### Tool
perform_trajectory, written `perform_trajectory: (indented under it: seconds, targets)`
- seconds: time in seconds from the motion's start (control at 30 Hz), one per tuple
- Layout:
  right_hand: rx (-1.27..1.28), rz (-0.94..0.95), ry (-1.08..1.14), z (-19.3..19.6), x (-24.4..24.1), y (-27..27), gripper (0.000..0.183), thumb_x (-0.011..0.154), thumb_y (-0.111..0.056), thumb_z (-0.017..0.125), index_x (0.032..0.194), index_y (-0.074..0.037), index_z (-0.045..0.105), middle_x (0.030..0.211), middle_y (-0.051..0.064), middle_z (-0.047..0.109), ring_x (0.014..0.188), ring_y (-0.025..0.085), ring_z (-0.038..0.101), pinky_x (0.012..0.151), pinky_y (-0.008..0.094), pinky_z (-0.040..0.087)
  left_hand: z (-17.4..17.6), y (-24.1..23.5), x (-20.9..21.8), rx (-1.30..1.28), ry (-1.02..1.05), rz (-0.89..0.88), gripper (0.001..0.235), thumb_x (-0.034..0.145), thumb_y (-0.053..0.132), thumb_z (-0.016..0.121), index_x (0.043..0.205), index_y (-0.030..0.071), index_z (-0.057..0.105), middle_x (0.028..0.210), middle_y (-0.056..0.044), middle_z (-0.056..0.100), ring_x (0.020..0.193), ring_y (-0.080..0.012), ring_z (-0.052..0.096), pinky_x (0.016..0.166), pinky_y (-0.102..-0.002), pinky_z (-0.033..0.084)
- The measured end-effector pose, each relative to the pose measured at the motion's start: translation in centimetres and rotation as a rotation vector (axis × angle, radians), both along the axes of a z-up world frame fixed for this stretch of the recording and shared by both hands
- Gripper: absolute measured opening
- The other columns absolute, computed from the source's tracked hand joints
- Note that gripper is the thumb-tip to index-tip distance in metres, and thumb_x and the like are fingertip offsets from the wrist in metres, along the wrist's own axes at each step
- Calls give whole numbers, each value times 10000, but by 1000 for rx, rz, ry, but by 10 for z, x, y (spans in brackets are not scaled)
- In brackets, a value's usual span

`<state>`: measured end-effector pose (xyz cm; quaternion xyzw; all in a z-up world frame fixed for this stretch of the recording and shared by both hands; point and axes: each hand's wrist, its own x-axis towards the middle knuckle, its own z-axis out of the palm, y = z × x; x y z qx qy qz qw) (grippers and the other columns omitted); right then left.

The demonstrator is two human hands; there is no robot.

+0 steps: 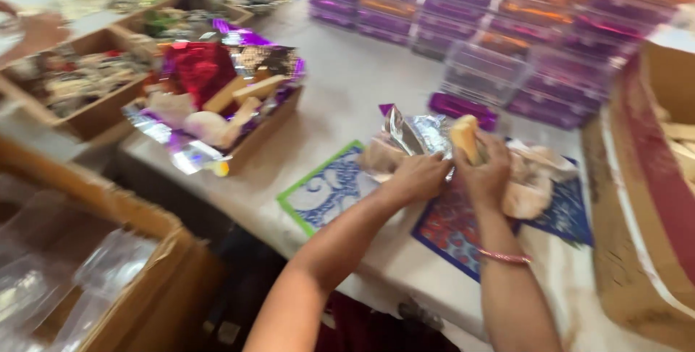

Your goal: The person wipes a wooden block with a white cloth, then wraps it in shiny purple foil and places it into a clear plastic container. They repeat this process with another wooden block.

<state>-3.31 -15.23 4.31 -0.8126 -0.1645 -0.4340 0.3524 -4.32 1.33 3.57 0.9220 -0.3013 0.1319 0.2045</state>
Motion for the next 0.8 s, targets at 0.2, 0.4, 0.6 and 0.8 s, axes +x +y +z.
perform_trajectory:
  seconds: [0.2, 0.4, 0.6, 0.8]
  targets:
    - [-48, 53, -135, 4, -5, 15, 463, 764, -129, 871, 1182, -22, 703, 1202, 148, 710, 1134, 345, 665, 1044, 439, 515, -12, 19, 13, -146, 283, -265, 303, 911, 315, 654, 1134, 143, 765, 1083, -146, 770, 956, -332, 747, 880, -451, 579]
    - [-103, 99, -77, 13, -21, 29, 445, 769, -112, 868, 1181, -49, 712, 1223, 130, 711, 1127, 322, 674, 1013, 419, 541, 7, 68, 16, -294, -99, 8, 612, 711, 343, 820, 1262, 127, 661, 1219, -172, 709, 1067, -359, 700, 877, -444, 558]
    - [-125, 144, 72, -6, -6, 19, 460, 761, -174, 872, 1188, -76, 730, 1211, 117, 708, 1141, 320, 667, 1004, 405, 544, 63, 75, -15, -1, 224, 269, 1111, 629, 590, 884, 1558, 191, 423, 1184, -164, 712, 1060, -346, 691, 879, -449, 539]
    - [-302, 135, 337, -11, -1, 10, 409, 771, -263, 820, 1134, -88, 747, 1175, 103, 725, 1114, 321, 661, 980, 412, 524, 43, 69, -3, 102, 242, 295, 1101, 604, 713, 853, 1535, 251, 490, 1291, -100, 708, 1193, -283, 677, 1018, -463, 509]
